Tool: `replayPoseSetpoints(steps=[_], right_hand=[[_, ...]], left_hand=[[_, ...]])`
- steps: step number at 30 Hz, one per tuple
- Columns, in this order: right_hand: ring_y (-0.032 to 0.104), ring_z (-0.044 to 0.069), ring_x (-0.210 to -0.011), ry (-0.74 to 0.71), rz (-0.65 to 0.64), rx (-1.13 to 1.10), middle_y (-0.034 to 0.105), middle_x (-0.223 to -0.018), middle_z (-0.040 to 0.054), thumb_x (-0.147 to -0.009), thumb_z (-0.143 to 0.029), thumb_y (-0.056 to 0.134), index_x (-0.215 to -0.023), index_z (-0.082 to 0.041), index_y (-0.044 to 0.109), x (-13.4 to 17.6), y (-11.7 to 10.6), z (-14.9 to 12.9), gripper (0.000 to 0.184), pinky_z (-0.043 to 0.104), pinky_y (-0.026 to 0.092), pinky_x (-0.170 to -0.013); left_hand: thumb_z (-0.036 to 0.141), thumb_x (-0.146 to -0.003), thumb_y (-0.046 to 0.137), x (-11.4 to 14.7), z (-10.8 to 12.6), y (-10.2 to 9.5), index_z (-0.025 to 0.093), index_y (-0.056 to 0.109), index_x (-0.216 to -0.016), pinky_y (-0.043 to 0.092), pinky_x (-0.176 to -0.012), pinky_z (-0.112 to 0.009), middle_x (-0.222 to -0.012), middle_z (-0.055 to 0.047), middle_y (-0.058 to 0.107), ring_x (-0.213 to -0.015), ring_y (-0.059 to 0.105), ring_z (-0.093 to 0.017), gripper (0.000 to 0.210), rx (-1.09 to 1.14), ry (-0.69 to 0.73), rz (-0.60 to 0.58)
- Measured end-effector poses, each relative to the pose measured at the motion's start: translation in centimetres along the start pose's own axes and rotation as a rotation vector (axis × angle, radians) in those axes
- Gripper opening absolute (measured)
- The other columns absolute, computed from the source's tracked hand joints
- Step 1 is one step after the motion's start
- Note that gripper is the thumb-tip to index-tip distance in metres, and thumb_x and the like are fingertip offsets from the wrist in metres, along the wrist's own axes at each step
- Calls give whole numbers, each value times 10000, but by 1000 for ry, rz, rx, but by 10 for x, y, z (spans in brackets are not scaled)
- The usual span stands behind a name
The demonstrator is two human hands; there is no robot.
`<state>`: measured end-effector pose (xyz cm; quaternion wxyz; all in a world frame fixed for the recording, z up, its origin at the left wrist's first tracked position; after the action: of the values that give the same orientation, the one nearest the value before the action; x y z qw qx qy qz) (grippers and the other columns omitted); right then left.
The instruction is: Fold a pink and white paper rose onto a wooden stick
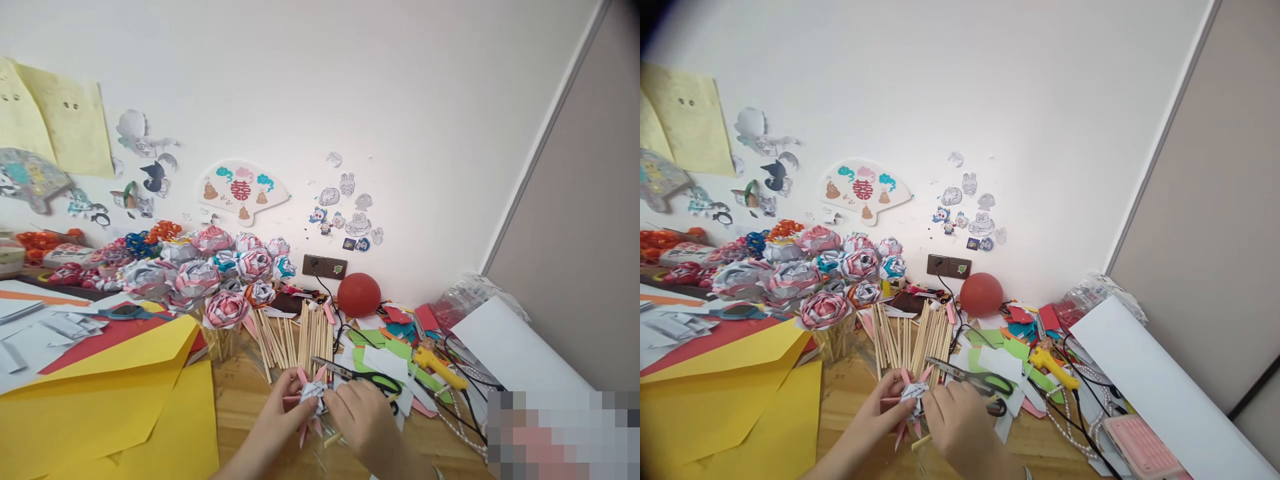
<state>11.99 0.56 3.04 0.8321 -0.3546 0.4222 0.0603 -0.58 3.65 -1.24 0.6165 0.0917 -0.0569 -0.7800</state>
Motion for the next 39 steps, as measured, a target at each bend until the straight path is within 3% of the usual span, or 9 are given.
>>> replayPoseSetpoints(steps=[4, 11, 17, 23, 32, 39], right_hand=[[449, 146, -470, -8, 66, 74, 503, -543, 17, -887, -80, 350, -844, -99, 580, 2, -1, -6, 235, 289, 240, -457], [435, 144, -472, 2, 83, 71, 480, -512, 5, -890, -79, 357, -783, -123, 583, 0, 0, -8, 254, 291, 223, -459], [427, 138, -460, 59, 80, 117, 460, -502, -4, -893, -87, 368, -728, -141, 557, 2, 3, -8, 256, 289, 214, -464], [465, 137, -472, 65, 94, 133, 500, -530, 8, -888, -90, 386, -790, -115, 577, 2, 4, -10, 216, 284, 250, -465], [449, 143, -483, 94, 94, 100, 514, -547, 11, -880, -130, 442, -843, -120, 589, 7, 6, -5, 152, 286, 231, -474], [406, 144, -471, 136, 105, 112, 458, -493, -7, -858, -143, 492, -757, -145, 577, 10, 6, -3, 131, 291, 195, -466]], left_hand=[[505, -559, 716, 1, -1, -1, 220, 427, -781, 416, -396, -204, -651, 37, 596, -466, 600, -140, 463, 26, -9, 17], [486, -515, 751, 1, -4, -1, 215, 441, -791, 461, -470, -231, -719, 18, 624, -478, 555, -106, 495, 56, -32, 79], [419, -584, 737, 0, -10, -2, 215, 457, -794, 437, -491, -215, -703, 22, 623, -525, 561, -113, 405, 77, -6, 61], [404, -580, 725, 5, 4, 5, 218, 466, -754, 413, -462, -211, -642, 34, 625, -509, 584, -137, 363, 37, -18, 88], [475, -547, 726, 3, -1, 2, 212, 446, -782, 418, -436, -213, -698, 23, 626, -496, 613, -145, 450, 38, -49, 49], [474, -573, 709, 3, 0, 1, 214, 417, -751, 436, -441, -223, -663, 19, 624, -503, 610, -150, 430, -4, -13, 74]])
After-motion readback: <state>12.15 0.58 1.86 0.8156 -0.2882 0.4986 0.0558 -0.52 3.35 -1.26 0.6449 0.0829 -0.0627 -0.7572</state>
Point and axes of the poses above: each hand's wrist, its own x-axis away from the middle knuckle, its own y-axis out of the palm, z = x × y, the point moved 4 cm from there along -x, towards the middle knuckle
